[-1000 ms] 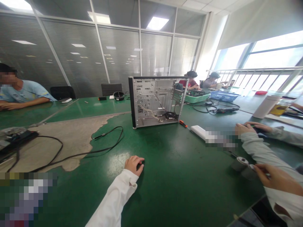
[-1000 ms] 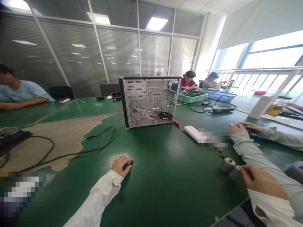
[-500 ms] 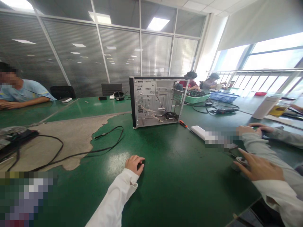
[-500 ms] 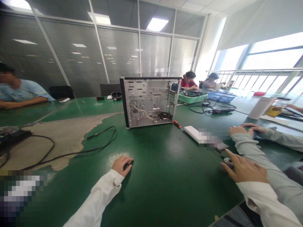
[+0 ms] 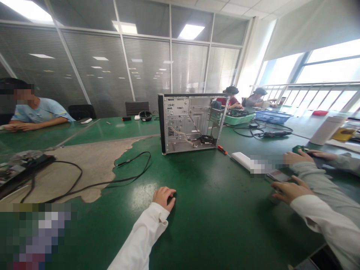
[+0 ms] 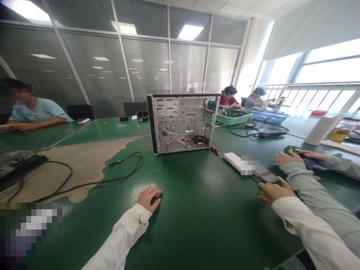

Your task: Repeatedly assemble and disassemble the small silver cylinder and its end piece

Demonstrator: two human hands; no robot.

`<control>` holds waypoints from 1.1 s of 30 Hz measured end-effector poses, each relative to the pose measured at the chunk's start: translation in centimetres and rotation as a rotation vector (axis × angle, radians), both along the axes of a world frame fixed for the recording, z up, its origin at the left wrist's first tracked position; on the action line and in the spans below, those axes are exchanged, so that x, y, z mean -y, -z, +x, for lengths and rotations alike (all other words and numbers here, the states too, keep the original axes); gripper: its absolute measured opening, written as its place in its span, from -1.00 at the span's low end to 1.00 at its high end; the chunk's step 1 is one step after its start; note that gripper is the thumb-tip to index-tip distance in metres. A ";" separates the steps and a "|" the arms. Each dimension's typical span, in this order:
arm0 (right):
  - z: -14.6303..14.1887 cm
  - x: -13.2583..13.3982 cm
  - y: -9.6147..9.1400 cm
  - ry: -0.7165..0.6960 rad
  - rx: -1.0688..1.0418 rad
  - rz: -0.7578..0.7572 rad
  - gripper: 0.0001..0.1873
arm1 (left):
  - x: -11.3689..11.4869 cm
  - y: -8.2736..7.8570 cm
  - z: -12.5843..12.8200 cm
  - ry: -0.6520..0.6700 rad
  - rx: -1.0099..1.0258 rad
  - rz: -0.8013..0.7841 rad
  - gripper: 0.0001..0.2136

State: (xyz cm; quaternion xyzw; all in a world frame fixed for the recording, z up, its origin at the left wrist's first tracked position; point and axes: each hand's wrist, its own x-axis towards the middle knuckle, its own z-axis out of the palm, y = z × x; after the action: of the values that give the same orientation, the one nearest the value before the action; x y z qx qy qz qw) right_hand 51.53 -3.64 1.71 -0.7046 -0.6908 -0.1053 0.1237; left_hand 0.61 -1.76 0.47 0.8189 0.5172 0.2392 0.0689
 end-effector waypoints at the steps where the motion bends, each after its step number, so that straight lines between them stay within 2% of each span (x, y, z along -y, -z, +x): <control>1: -2.0 -0.3 -0.5 -0.075 0.033 -0.071 -0.82 | 0.0 0.0 0.0 0.001 0.003 0.003 -0.77; 3: -6.9 -0.8 -1.4 -0.179 0.078 -0.141 -0.73 | 0.0 0.0 0.0 0.002 0.009 0.010 -0.77; 8: -21.3 -2.3 -2.9 -0.433 -0.017 0.067 -0.65 | 0.1 0.0 -0.3 0.038 0.057 0.008 -0.72; 12: -31.0 -3.2 -2.4 -0.636 -0.195 0.129 -0.60 | -0.2 0.5 -0.7 0.042 0.145 0.042 -0.55; 15: -35.5 -3.6 -1.3 -0.668 -0.339 0.149 -0.54 | -0.6 1.1 -1.0 0.021 0.176 0.130 -0.47; 17: -36.8 -3.5 -0.5 -0.683 -0.416 0.155 -0.46 | -0.8 1.5 -1.1 -0.015 0.182 0.169 -0.44; 20: -36.9 -3.2 0.0 -0.733 -0.500 0.190 -0.42 | -0.9 1.7 -1.2 -0.047 0.185 0.137 -0.44; 27: -35.8 -2.5 -1.7 -0.877 -0.611 0.143 -0.57 | -0.8 1.3 -1.1 -0.071 0.153 0.026 -0.51; 33: -36.0 -3.2 -1.0 -0.872 -0.776 0.048 -0.61 | -0.9 1.6 -0.9 -0.102 0.215 0.090 -0.54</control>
State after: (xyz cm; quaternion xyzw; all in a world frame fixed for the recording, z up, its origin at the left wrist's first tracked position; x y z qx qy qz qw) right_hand 15.51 -0.41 2.71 -0.3393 -0.8184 0.2057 0.4157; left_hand -0.25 -0.90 -1.12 0.7633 0.5368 0.3516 0.0749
